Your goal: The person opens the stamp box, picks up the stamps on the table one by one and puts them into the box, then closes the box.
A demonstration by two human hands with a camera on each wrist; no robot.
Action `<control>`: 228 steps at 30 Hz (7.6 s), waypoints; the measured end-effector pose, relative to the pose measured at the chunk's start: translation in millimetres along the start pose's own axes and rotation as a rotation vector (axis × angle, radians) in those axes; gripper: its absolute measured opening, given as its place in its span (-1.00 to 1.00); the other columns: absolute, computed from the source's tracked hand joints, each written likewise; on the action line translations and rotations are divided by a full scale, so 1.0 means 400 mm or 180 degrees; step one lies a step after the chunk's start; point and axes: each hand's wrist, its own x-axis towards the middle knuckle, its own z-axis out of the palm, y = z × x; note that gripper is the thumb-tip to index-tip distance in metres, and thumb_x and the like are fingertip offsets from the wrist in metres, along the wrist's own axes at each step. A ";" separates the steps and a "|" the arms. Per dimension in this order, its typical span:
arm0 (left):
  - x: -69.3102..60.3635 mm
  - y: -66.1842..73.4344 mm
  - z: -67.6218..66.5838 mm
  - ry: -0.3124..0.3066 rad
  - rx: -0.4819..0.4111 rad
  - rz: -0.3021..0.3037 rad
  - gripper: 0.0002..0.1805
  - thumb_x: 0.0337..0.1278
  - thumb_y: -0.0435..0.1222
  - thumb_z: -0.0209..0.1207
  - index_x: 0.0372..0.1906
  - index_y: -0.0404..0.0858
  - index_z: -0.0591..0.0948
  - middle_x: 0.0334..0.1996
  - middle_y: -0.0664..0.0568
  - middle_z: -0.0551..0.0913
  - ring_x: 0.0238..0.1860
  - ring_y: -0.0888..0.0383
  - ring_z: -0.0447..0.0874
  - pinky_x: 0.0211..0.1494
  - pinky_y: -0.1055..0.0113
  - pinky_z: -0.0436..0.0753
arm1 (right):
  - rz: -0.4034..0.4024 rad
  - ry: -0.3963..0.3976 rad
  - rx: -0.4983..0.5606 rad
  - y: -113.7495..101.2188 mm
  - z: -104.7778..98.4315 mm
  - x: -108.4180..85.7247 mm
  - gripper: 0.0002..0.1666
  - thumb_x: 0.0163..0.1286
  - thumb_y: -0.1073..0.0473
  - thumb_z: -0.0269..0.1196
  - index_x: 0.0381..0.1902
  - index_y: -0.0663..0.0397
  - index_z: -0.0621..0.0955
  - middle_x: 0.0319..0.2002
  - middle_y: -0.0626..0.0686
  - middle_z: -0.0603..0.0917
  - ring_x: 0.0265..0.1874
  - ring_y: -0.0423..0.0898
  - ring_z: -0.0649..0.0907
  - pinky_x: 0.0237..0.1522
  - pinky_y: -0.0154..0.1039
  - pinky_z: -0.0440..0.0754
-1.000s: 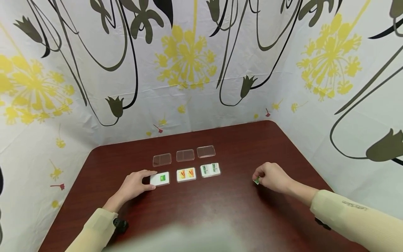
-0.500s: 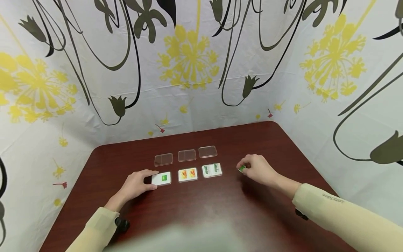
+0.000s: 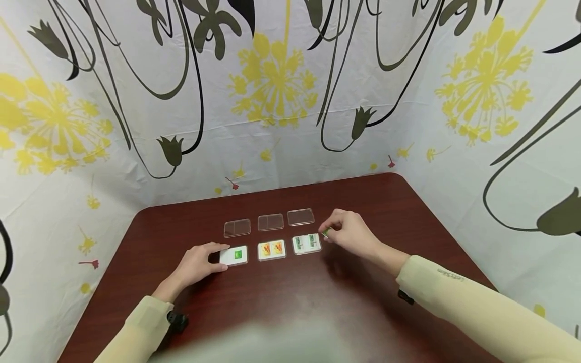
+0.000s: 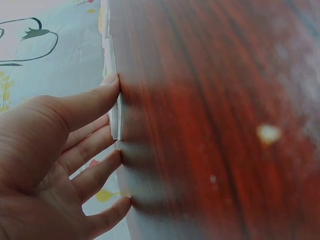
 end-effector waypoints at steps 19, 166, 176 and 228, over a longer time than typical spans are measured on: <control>-0.003 0.004 0.001 0.0009 0.0009 0.0016 -0.36 0.03 -0.11 0.50 0.30 0.01 0.62 0.20 0.04 0.63 0.19 -0.03 0.58 0.15 -0.08 0.55 | -0.0026 -0.0190 0.0188 -0.039 0.111 0.070 -0.57 0.17 0.41 0.26 -0.21 -0.28 0.76 -0.42 0.03 0.72 -0.62 -0.16 0.45 -0.64 -0.28 0.33; 0.073 -0.001 -0.179 0.0049 -0.0353 0.0167 -0.33 0.11 -0.08 0.46 0.34 -0.12 0.57 0.40 -0.07 0.43 0.43 -0.12 0.31 0.33 -0.21 0.36 | -0.0894 -0.0600 -0.1899 -0.260 0.392 0.409 -0.81 0.41 0.04 0.27 -0.12 -0.17 0.79 -0.19 -0.16 0.70 -0.23 -0.18 0.60 -0.26 -0.24 0.60; 0.149 -0.025 -0.143 0.0018 -0.0029 -0.0003 -0.27 0.18 -0.07 0.40 0.44 -0.16 0.47 0.53 -0.25 0.14 0.53 -0.27 0.01 0.36 -0.35 0.20 | -0.0836 -0.0772 -0.2351 -0.162 0.401 0.436 -0.51 0.43 -0.12 0.28 0.26 -0.16 0.64 0.22 0.05 0.51 0.28 0.06 0.41 0.18 0.07 0.45; 0.204 -0.091 -0.061 -0.0128 0.0624 0.0452 -0.38 0.19 0.00 0.38 0.27 -0.24 0.62 0.60 -0.16 -0.04 0.58 -0.25 -0.30 0.38 -0.45 -0.06 | -0.0970 -0.1113 -0.3116 -0.080 0.445 0.423 -0.28 0.39 -0.47 0.08 0.32 -0.24 0.57 0.63 -0.04 -0.15 0.57 0.14 -0.09 0.46 0.27 -0.08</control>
